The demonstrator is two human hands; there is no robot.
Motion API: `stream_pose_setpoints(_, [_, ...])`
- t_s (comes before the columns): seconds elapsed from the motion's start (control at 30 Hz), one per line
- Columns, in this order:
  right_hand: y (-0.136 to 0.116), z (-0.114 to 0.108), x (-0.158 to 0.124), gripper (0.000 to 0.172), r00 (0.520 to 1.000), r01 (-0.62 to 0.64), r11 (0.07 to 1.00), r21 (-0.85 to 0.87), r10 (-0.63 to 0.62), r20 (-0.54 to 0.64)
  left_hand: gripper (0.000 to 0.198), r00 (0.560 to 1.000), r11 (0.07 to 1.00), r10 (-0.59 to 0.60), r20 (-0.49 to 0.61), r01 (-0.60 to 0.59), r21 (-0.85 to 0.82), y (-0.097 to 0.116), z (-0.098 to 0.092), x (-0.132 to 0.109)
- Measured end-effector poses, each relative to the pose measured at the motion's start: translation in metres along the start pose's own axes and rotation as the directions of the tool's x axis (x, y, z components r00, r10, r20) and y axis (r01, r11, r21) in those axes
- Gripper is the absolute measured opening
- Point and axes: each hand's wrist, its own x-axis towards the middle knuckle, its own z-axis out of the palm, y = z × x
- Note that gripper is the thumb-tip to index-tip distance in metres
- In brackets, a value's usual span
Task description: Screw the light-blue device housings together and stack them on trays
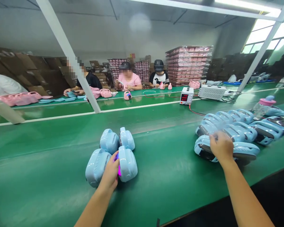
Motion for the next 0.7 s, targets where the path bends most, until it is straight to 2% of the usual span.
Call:
stream_pose_setpoints(0.07, [-0.005,0.005,0.006,0.012,1.0,-0.007,1.0,0.012,0.006,0.011,0.049,1.0,1.0,0.012,0.009,-0.012,0.018,0.0,0.0,0.002])
stream_pose_setpoints(0.13, [-0.011,0.009,0.013,0.011,0.998,-0.066,0.998,0.003,0.066,0.003,0.047,0.999,0.998,0.045,-0.005,-0.044,0.037,0.002,0.0,0.002])
stream_pose_setpoints(0.2, [-0.019,0.01,0.016,0.011,0.991,-0.12,0.992,0.029,0.122,-0.056,0.045,0.981,0.982,0.178,-0.073,-0.172,0.076,0.002,-0.001,-0.005])
stream_pose_setpoints(0.23, [-0.024,0.01,0.016,0.011,0.988,-0.123,0.99,0.065,0.129,-0.087,0.043,0.943,0.947,0.312,-0.118,-0.3,0.115,0.001,-0.001,-0.01])
stream_pose_setpoints(0.27, [-0.032,0.009,0.014,0.011,0.986,-0.111,0.987,0.114,0.123,-0.11,0.041,0.866,0.876,0.477,-0.151,-0.454,0.163,-0.003,-0.001,-0.017])
stream_pose_setpoints(0.3, [-0.041,0.007,0.011,0.012,0.987,-0.089,0.981,0.17,0.109,-0.117,0.04,0.742,0.754,0.653,-0.148,-0.62,0.217,-0.009,0.0,-0.025])
stream_pose_setpoints(0.33, [-0.053,0.005,0.007,0.014,0.991,-0.059,0.971,0.23,0.085,-0.105,0.038,0.6,0.611,0.79,-0.126,-0.754,0.243,-0.017,0.002,-0.033])
stream_pose_setpoints(0.37, [-0.066,0.003,0.003,0.015,0.994,-0.039,0.954,0.297,0.067,-0.085,0.035,0.475,0.472,0.879,-0.049,-0.847,0.245,-0.027,0.005,-0.04])
stream_pose_setpoints(0.4, [-0.081,0.0,-0.002,0.015,0.996,-0.039,0.929,0.367,0.066,-0.063,0.031,0.401,0.373,0.912,0.092,-0.9,0.226,-0.038,0.008,-0.046])
stream_pose_setpoints(0.43, [-0.098,-0.004,-0.006,0.014,0.996,-0.055,0.897,0.439,0.079,-0.036,0.027,0.401,0.366,0.887,0.227,-0.913,0.181,-0.05,0.012,-0.051])
stream_pose_setpoints(0.47, [-0.115,-0.008,-0.012,0.014,0.996,-0.077,0.857,0.51,0.089,0.001,0.025,0.42,0.404,0.8,0.429,-0.905,0.133,-0.062,0.016,-0.054])
stream_pose_setpoints(0.5, [-0.132,-0.013,-0.017,0.014,0.996,-0.091,0.81,0.579,0.087,0.036,0.027,0.405,0.446,0.66,0.633,-0.889,0.105,-0.072,0.02,-0.057])
stream_pose_setpoints(0.53, [-0.148,-0.019,-0.024,0.013,0.996,-0.091,0.76,0.644,0.061,0.069,0.033,0.397,0.504,0.51,0.763,-0.857,0.108,-0.081,0.023,-0.059])
stream_pose_setpoints(0.57, [-0.164,-0.026,-0.032,0.012,0.996,-0.067,0.708,0.703,0.011,0.084,0.041,0.398,0.561,0.383,0.834,-0.817,0.133,-0.088,0.026,-0.06])
stream_pose_setpoints(0.6, [-0.178,-0.034,-0.042,0.011,0.998,-0.016,0.663,0.748,-0.036,0.053,0.051,0.423,0.613,0.303,0.854,-0.773,0.166,-0.092,0.028,-0.062])
stream_pose_setpoints(0.7, [-0.206,-0.056,-0.083,0.01,0.981,0.196,0.563,0.803,-0.113,-0.16,0.071,0.598,0.781,0.2,0.776,-0.575,0.242,-0.092,0.028,-0.064])
